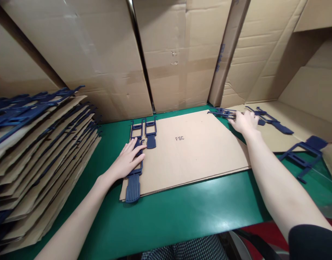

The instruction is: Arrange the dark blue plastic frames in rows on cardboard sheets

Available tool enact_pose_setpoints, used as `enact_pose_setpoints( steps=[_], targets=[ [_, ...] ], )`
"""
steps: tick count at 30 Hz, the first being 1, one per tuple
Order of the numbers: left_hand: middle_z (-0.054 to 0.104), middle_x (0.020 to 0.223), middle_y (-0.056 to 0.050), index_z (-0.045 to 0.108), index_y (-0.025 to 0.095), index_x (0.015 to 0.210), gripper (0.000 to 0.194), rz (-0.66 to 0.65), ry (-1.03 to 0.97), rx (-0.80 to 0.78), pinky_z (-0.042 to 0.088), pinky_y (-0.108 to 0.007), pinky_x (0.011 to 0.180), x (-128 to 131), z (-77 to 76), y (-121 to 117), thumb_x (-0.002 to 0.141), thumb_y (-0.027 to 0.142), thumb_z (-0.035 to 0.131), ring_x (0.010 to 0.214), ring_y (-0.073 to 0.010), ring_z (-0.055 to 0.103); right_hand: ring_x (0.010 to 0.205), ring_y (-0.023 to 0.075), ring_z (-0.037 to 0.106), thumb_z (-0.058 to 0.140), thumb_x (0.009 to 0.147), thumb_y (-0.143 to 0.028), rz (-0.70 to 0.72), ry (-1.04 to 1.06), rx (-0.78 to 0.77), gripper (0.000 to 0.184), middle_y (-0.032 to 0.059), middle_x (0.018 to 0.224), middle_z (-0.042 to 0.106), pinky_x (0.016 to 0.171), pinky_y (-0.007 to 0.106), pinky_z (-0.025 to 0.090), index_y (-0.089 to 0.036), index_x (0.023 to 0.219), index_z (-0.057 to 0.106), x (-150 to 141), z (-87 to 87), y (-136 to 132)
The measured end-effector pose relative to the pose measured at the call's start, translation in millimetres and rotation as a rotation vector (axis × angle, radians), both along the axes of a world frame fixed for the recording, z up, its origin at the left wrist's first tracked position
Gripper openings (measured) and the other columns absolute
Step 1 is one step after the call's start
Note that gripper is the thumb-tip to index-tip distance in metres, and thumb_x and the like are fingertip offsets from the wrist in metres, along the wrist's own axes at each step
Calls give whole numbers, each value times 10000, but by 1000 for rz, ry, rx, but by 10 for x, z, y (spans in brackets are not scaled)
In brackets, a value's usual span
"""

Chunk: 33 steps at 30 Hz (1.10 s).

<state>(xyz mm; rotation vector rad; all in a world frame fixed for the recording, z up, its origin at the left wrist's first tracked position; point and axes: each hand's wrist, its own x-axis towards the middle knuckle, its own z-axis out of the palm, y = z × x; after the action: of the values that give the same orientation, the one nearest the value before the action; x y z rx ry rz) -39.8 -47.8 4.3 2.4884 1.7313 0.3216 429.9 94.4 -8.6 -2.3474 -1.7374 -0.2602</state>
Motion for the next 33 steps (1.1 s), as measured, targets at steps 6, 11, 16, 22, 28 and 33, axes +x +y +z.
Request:
enact_pose_setpoints(
  steps=[6, 11, 16, 22, 28, 33],
  targets=[
    [125, 1542, -60, 448, 276, 1318, 455, 4, 4, -10, 105, -469, 1129, 11, 7, -4, 936, 486, 317, 1408, -268, 66, 993, 286, 450, 545, 810, -422, -3, -31, 53, 345, 194, 1067, 578, 742, 380, 262, -195, 1048, 649, -54, 40, -20],
    [115, 1543, -73, 444, 272, 1328, 465, 8, 6, -18, 95, -456, 1132, 12, 5, -1, 936, 488, 318, 1409, -265, 56, 919, 259, 471, 487, 843, -280, -107, -29, 143, 245, 169, 970, 619, 730, 366, 266, -147, 954, 660, -72, 35, -19],
    [119, 1542, -69, 439, 283, 1333, 465, 9, 0, -20, 99, -457, 1133, 6, 0, 0, 936, 492, 318, 1408, -266, 59, 945, 264, 486, 457, 879, -347, -131, 64, 472, 305, 173, 977, 603, 752, 355, 308, -132, 980, 649, -88, 143, -66],
    [124, 1542, -63, 424, 296, 1351, 473, 11, 0, -18, 100, -464, 1132, 1, -1, 2, 936, 496, 315, 1408, -269, 61, 835, 194, 539, 419, 897, -324, 140, 312, 673, 342, 204, 963, 593, 741, 317, 374, -62, 967, 627, -366, 641, -163],
    [121, 1543, -42, 424, 309, 1352, 469, 5, -3, -17, 114, -482, 1127, 1, 7, 4, 935, 497, 320, 1407, -276, 67, 582, 76, 529, 596, 807, -351, 516, 442, 447, 278, 58, 689, 606, 606, 228, 392, -100, 911, 656, -870, 1065, -450],
    [129, 1541, -45, 424, 306, 1353, 466, 5, -1, -11, 122, -488, 1125, 5, -5, 8, 936, 488, 325, 1406, -283, 74, 495, 70, 513, 642, 772, -312, 770, 629, -70, 430, 13, 655, 571, 457, 187, 357, -124, 1148, 552, -1235, 1179, -645]
  ],
)
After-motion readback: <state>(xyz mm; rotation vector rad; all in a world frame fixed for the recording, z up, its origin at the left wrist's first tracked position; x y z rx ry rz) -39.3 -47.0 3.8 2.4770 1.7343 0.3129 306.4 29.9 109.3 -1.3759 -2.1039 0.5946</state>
